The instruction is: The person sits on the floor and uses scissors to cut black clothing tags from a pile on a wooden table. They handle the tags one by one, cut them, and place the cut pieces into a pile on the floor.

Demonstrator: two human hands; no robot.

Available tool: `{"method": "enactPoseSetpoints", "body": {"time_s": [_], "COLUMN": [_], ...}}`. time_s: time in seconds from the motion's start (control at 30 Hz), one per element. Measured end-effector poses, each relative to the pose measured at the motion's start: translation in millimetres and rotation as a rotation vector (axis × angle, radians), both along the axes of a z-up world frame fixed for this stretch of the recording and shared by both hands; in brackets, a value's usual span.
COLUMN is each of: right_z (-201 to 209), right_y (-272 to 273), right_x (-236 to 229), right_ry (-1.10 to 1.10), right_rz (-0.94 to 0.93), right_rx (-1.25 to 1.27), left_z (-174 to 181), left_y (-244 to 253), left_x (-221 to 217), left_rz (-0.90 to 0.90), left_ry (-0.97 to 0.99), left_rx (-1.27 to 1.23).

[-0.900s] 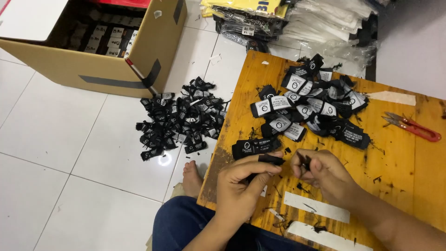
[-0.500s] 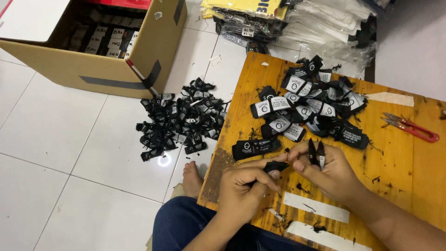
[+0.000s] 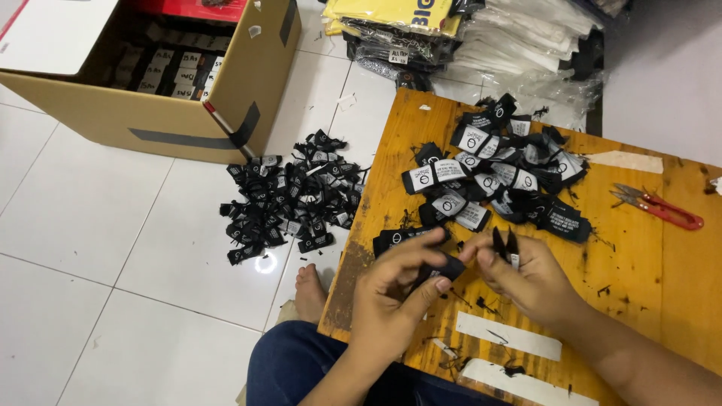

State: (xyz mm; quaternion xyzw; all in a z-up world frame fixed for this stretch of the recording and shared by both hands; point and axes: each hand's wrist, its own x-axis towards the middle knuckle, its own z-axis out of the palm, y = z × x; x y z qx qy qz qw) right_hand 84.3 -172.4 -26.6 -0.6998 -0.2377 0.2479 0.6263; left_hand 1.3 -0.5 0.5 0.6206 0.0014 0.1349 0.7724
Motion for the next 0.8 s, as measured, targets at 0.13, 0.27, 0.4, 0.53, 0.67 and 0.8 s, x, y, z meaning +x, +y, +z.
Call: {"method": "enactPoseSetpoints", "body": {"time_s": [0.13, 0.27, 0.4, 0.53, 0.67, 0.8], "right_z": [1.8, 7.7, 5.1, 4.2, 2.1, 4.6], "right_y": [4.7, 7.6, 5.9, 7.1, 6.3, 7.3], "right_x": [-4.0, -3.3, 1.6, 1.2, 0.8, 1.0], "right_ry": [-0.037, -0.127, 0.21, 0.21, 0.189, 0.178], "right_rz": [-0.006, -0.015, -0.126, -0.17, -0.218, -0.19], "right_rx": [0.022, -0.057, 0.3, 0.311, 0.264, 0.268], "left_z": [2.1, 8.8, 5.0, 0.7, 0.0, -3.1], "left_y": [0.9, 1.7, 1.1, 0.4, -1.1, 0.7], "left_x": [0.4, -0.9, 0.6, -0.5, -0.6, -0.1], "left_rz": [-0.057, -0.128, -0.159, -0.157, -0.11, -0.131], "left_ry": [0.104, 0.109, 0.132, 0.206, 0.212, 0.121], "left_rx": [-0.128, -0.071, -0.032, -0.062, -0.107, 0.025]}}
